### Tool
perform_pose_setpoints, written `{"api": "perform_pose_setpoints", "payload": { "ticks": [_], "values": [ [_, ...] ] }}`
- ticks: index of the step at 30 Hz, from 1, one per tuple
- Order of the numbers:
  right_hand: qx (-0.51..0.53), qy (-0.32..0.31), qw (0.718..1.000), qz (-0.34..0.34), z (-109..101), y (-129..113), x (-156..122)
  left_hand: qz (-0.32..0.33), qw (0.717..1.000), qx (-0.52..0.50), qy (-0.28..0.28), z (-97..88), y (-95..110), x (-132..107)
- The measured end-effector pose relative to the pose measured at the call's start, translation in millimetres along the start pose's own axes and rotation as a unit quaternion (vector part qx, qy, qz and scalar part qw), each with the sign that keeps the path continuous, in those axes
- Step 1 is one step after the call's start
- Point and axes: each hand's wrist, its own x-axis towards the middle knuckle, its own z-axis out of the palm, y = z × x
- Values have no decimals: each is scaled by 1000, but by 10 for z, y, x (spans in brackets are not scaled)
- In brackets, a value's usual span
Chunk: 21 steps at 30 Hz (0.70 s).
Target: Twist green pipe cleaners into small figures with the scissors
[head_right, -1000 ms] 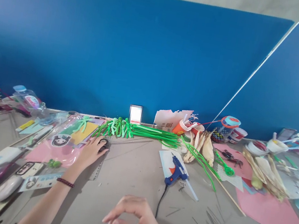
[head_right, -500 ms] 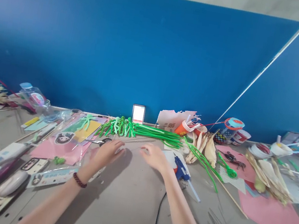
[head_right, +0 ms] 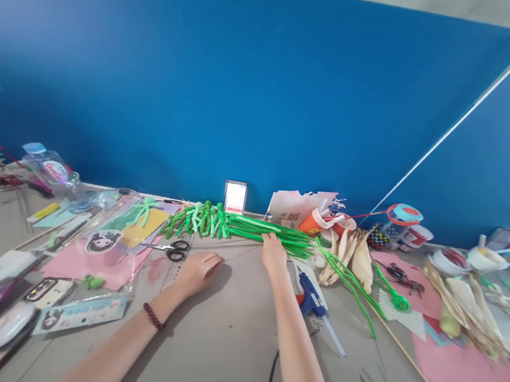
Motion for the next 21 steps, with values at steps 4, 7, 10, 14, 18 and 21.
{"api": "perform_pose_setpoints", "payload": {
  "ticks": [4, 7, 10, 14, 18, 21],
  "values": [
    [-20, 2, 1000, 5, 11, -29, 21, 46, 996, 65, -36, 38, 7, 11],
    [-36, 3, 999, 5, 8, -53, 25, 58, 993, 90, -42, 50, 15, 7],
    [-49, -3, 999, 4, 15, -71, 23, 57, 993, 92, -42, 43, 16, 1],
    [-58, -11, 998, 2, 31, -86, 24, 48, 994, 83, -42, 39, 10, -9],
    [-60, -13, 998, 1, 41, -88, 23, 46, 995, 76, -36, 56, 0, -16],
    [-60, -14, 998, -1, 42, -82, 20, 49, 996, 73, -27, 64, -3, -13]
  ]
}}
